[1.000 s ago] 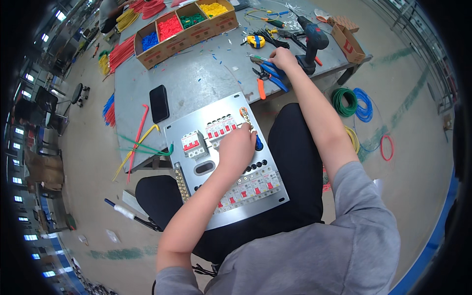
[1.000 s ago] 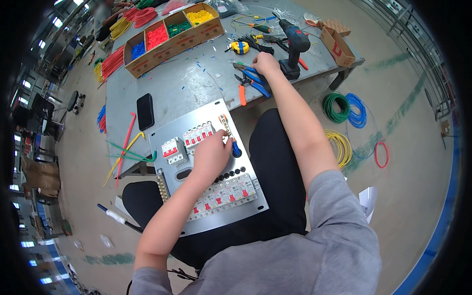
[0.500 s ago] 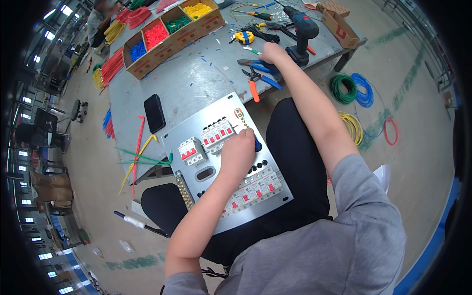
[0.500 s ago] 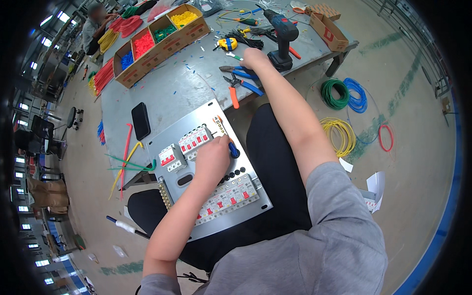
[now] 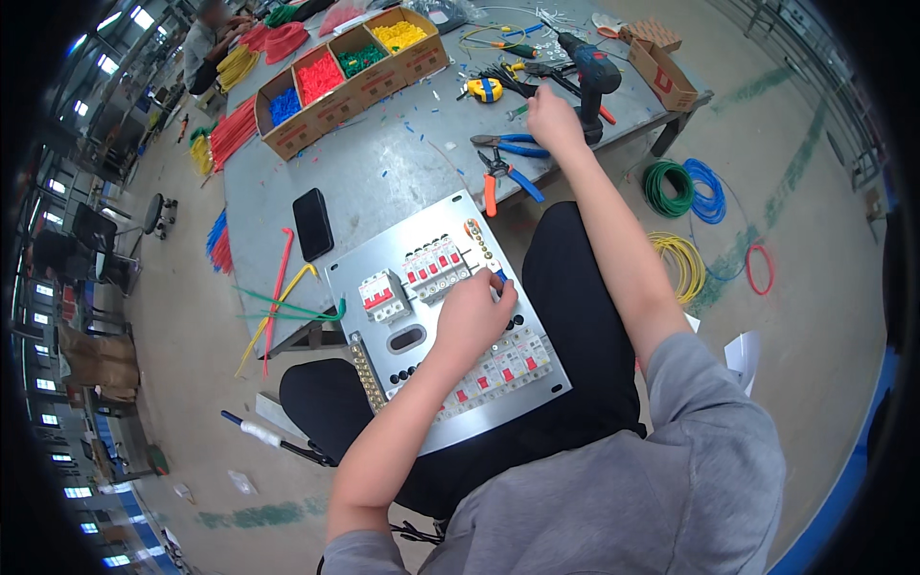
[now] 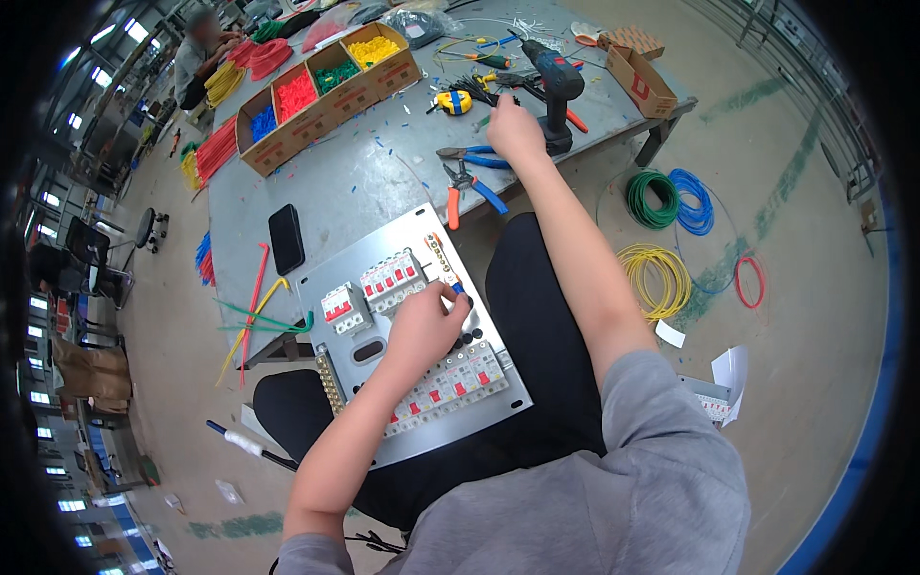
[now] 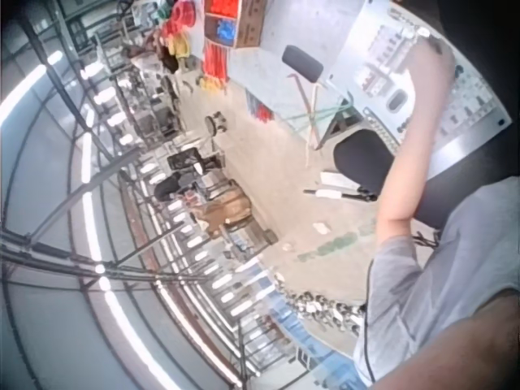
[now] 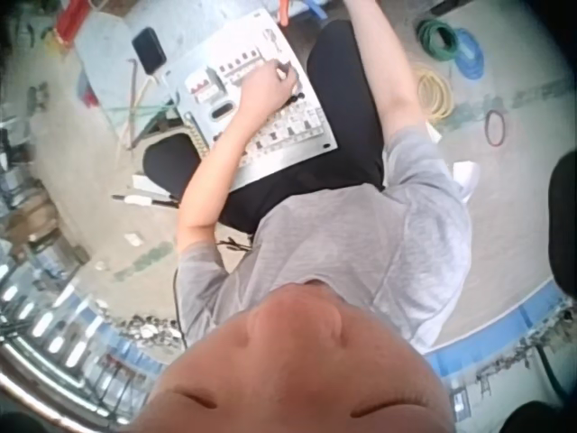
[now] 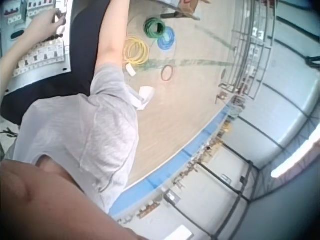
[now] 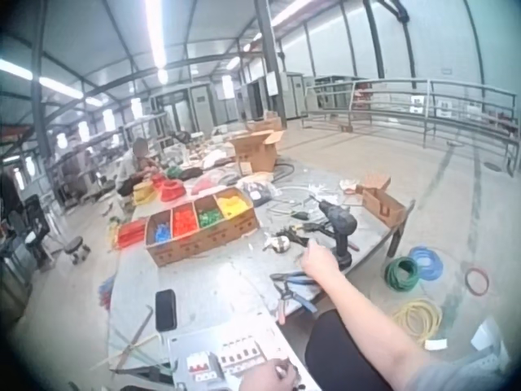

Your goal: The person strips and inserts colored wires into a metal electrical panel, then uses a cordless drill to tighten terminal screws. They handle blue, green, yellow, and red wires, securing each into the panel's terminals.

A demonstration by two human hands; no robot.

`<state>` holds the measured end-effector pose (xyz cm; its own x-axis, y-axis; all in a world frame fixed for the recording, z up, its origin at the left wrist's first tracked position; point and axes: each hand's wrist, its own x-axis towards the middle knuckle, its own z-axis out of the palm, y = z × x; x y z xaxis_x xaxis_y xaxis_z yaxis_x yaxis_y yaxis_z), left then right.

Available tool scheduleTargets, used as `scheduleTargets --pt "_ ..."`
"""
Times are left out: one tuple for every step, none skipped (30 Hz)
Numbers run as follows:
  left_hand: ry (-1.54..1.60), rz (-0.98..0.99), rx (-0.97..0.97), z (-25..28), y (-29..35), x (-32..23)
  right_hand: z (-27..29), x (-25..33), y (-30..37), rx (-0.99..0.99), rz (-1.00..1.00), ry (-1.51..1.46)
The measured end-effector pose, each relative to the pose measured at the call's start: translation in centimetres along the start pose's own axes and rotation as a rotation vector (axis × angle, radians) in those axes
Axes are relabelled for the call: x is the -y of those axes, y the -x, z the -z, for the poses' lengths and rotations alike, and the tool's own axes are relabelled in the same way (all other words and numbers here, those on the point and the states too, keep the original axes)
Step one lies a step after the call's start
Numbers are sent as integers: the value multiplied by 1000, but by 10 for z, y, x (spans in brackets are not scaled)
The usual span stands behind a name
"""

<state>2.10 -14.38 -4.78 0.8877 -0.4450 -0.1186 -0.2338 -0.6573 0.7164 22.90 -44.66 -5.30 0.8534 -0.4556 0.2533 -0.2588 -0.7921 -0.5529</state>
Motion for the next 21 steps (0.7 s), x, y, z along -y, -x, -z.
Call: scheduleTargets --pt "78 62 19 -3 3 7 11 10 17 -53 34 -111" --pt "157 111 46 -7 2 12 21 11 32 -117 58 -216" --pt "405 271 111 -12 -1 17 22 8 43 -128 58 -382" --pt "521 328 144 -15 -4 17 23 0 55 -74 64 -549" --pt "634 398 169 -16 -6 17 17 -8 68 -7 72 -724" --pt "748 467 193 -16 -7 18 12 -15 81 62 77 -899" --pt "800 503 236 -15 -8 23 9 -10 99 160 1 -993" --pt "895 519 251 -18 -10 28 9 -6 118 253 -78 -1080" --pt "988 534 268 -23 -12 36 11 -5 132 338 -51 -1030" --pt "1081 548 287 -26 -13 41 13 -2 144 383 -34 -1010" --pt "1082 553 305 -26 -14 44 14 2 154 424 -18 -992" --pt "1071 548 289 -27 -13 45 15 6 159 468 -2 -974" --pt "1057 543 278 -28 -13 43 15 6 160 528 -2 -948" --pt "1043 538 264 -30 -13 42 13 7 160 588 -2 -923" --pt "1039 533 261 -30 -12 41 12 7 161 650 -1 -897" --pt "1033 527 259 -31 -12 41 11 8 159 672 10 -874" --pt "1028 521 255 -32 -12 41 9 9 157 694 21 -851" --pt "1042 511 249 -34 -12 41 9 9 155 717 32 -827" --pt "1058 502 239 -35 -11 41 9 11 155 741 19 -826" --pt "1073 494 228 -36 -9 42 9 13 154 765 5 -825" --pt "1074 493 225 -36 -9 43 10 14 153 789 -8 -823"
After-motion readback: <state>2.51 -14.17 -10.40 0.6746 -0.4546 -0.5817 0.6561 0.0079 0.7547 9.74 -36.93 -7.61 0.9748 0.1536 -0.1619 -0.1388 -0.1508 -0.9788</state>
